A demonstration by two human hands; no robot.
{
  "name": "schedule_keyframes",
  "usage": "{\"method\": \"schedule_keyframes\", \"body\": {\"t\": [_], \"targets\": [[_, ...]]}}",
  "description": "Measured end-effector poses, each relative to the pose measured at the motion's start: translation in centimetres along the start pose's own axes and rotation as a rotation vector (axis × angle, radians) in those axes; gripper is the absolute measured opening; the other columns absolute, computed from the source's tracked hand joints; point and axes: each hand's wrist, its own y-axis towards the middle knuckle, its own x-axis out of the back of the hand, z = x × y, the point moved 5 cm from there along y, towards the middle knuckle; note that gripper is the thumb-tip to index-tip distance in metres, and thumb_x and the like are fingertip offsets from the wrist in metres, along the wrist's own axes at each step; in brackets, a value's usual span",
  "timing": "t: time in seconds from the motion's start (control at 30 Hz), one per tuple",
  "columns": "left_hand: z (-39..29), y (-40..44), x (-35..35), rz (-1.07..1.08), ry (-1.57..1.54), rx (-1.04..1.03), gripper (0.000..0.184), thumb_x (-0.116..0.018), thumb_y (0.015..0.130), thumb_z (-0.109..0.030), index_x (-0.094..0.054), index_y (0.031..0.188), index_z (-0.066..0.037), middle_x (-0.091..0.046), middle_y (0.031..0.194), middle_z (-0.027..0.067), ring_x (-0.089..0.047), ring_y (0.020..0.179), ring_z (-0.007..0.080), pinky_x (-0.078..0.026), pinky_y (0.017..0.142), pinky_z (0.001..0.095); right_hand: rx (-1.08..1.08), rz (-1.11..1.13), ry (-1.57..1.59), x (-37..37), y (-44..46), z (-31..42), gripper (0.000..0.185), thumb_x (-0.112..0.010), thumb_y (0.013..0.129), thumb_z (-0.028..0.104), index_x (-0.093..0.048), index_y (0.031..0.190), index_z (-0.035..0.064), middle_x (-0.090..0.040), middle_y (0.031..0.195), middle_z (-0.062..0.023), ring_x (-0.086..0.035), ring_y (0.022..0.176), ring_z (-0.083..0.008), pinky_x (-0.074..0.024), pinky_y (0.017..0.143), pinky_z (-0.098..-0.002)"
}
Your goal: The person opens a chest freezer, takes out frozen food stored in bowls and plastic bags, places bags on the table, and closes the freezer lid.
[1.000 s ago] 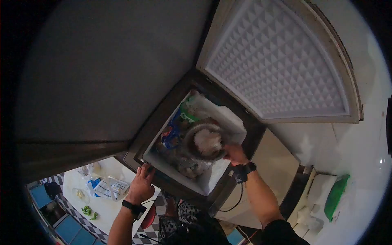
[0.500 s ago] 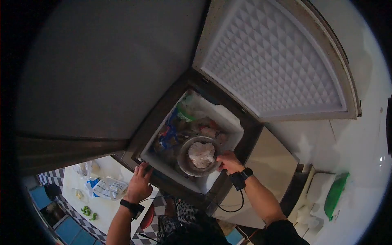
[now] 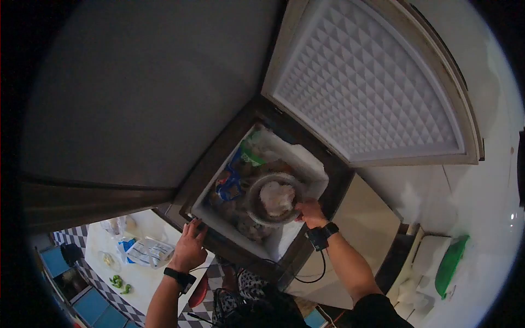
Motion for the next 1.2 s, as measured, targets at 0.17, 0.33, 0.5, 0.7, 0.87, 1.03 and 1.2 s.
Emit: {"method": "schedule_keyframes", "body": {"t": [0.17, 0.33, 0.5, 0.7, 0.87, 1.03, 1.2], "targets": [[0.0, 0.1, 0.0, 0.044, 0.02, 0.026, 0.071, -0.067, 0.07, -0.005, -0.055, 0.139, 0.006, -0.042, 0.15, 0.0256, -0.035, 0.146, 0.0436, -0.03, 0.124, 0.0525, 0.066, 0.111, -0.125, 2.8, 2.6, -0.2, 0.039, -0.082, 0.07, 0.013, -0.069, 0.107, 0.0057, -0.066, 0.084, -0.0165, -0.069, 0.085, -0.0278, -0.0576, 0.053, -0.0398], [0.1, -0.1, -0.1, 0.017, -0.008, 0.012, 0.071, -0.067, 0.07, -0.006, -0.054, 0.14, 0.006, -0.041, 0.151, 0.0254, -0.035, 0.146, 0.0435, -0.029, 0.125, 0.0527, 0.201, -0.121, -0.232, 1.9, 1.5, 4.2, 0.031, -0.073, 0.083, 0.016, -0.066, 0.108, -0.0004, -0.066, 0.086, -0.0135, -0.069, 0.075, -0.025, -0.0584, 0.052, -0.0384], [-0.1, 0.0, 0.1, 0.008, -0.002, 0.004, 0.072, -0.067, 0.07, -0.006, -0.054, 0.14, 0.005, -0.041, 0.151, 0.0258, -0.036, 0.146, 0.0437, -0.029, 0.125, 0.0524, -0.09, -0.261, -0.025, 1.3, 0.3, 5.7, 0.029, -0.068, 0.089, 0.015, -0.061, 0.109, -0.0051, -0.064, 0.091, -0.0114, -0.068, 0.07, -0.0207, -0.0602, 0.053, -0.0366], [0.3, 0.0, -0.4, 0.029, 0.005, 0.005, 0.072, -0.067, 0.071, -0.007, -0.054, 0.141, 0.004, -0.04, 0.151, 0.0262, -0.036, 0.145, 0.0444, -0.027, 0.125, 0.0521, -0.259, -0.18, 0.518, 1.4, -2.9, 4.5, 0.016, -0.066, 0.088, 0.008, -0.063, 0.102, 0.002, -0.062, 0.085, -0.008, -0.065, 0.062, -0.0206, -0.0532, 0.046, -0.0395], [0.2, 0.1, -0.2, 0.018, -0.024, 0.02, 0.071, -0.067, 0.071, -0.007, -0.055, 0.14, 0.004, -0.041, 0.15, 0.0254, -0.037, 0.144, 0.045, -0.029, 0.124, 0.0524, -0.045, 0.006, 0.337, 4.2, -0.6, 1.5, 0.018, -0.07, 0.084, 0.005, -0.062, 0.099, 0.0036, -0.062, 0.082, -0.0082, -0.062, 0.061, -0.0232, -0.0507, 0.049, -0.0364], [0.5, -0.1, -0.6, 0.041, 0.003, 0.022, 0.072, -0.068, 0.071, -0.009, -0.055, 0.141, 0.002, -0.04, 0.152, 0.025, -0.036, 0.146, 0.0449, -0.03, 0.124, 0.0533, 0.528, -0.009, -0.247, 8.4, 5.1, -2.0, 0.032, -0.08, 0.072, 0.001, -0.063, 0.099, 0.0072, -0.066, 0.088, -0.0136, -0.066, 0.067, -0.03, -0.0513, 0.05, -0.039], [0.8, 0.0, -0.9, 0.041, 0.023, 0.02, 0.073, -0.069, 0.071, -0.009, -0.054, 0.142, 0.003, -0.04, 0.152, 0.0251, -0.034, 0.147, 0.0443, -0.03, 0.124, 0.0538, 0.758, 0.01, -0.798, 5.0, -0.4, 6.0, 0.038, -0.078, 0.064, -0.002, -0.068, 0.1, 0.0055, -0.068, 0.096, -0.0079, -0.066, 0.088, -0.0238, -0.0539, 0.072, -0.0349]]}}
